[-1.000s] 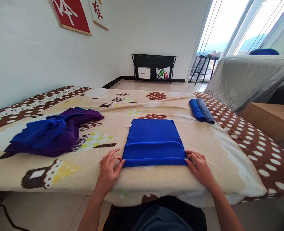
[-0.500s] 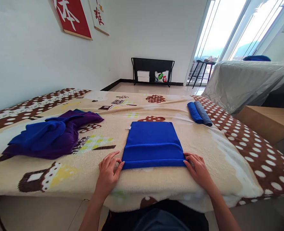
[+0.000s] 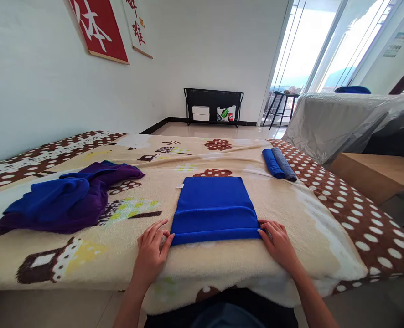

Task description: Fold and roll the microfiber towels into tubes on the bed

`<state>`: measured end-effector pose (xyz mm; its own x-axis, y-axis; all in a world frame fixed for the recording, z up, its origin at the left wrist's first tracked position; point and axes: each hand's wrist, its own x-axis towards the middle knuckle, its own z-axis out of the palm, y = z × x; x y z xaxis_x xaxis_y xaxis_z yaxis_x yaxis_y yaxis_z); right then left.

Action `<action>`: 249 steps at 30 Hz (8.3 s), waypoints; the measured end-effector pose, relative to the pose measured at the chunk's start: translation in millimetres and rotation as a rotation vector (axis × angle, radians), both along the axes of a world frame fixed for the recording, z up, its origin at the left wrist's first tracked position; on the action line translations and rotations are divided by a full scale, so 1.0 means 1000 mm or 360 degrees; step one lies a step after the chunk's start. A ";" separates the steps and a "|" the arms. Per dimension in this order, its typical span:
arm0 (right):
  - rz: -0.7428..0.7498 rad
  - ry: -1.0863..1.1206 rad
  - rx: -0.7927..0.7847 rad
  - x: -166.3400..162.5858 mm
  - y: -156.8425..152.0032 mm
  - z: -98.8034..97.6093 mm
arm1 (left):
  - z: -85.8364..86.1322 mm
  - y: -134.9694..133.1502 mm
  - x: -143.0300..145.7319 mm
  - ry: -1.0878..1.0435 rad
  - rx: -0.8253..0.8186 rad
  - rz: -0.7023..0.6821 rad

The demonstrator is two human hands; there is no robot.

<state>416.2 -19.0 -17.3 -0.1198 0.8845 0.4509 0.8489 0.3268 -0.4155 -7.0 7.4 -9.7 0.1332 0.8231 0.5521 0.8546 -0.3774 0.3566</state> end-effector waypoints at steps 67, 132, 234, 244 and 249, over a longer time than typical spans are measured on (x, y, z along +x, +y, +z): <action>-0.0264 -0.0256 0.0105 -0.007 -0.001 0.008 | 0.012 0.006 0.009 0.0276 0.0090 0.0185; 0.0428 -0.0410 0.0000 0.006 0.025 0.027 | 0.037 0.016 -0.009 0.0263 -0.0223 -0.0565; -0.0096 -0.0340 -0.0423 -0.045 0.088 0.017 | 0.019 0.076 0.073 0.0479 -0.0363 -0.0010; 0.0139 -0.0318 0.0150 -0.019 0.013 0.023 | 0.037 -0.004 0.051 0.0579 0.0201 -0.0261; 0.0283 -0.0414 0.0060 -0.012 -0.001 0.019 | 0.024 -0.014 0.041 0.0585 0.0014 -0.0224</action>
<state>403.8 -20.2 2.2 -0.3868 0.8227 0.4166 0.8533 0.4906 -0.1766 34.0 -7.0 14.2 0.4346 0.7782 0.4533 0.8644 -0.5018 0.0328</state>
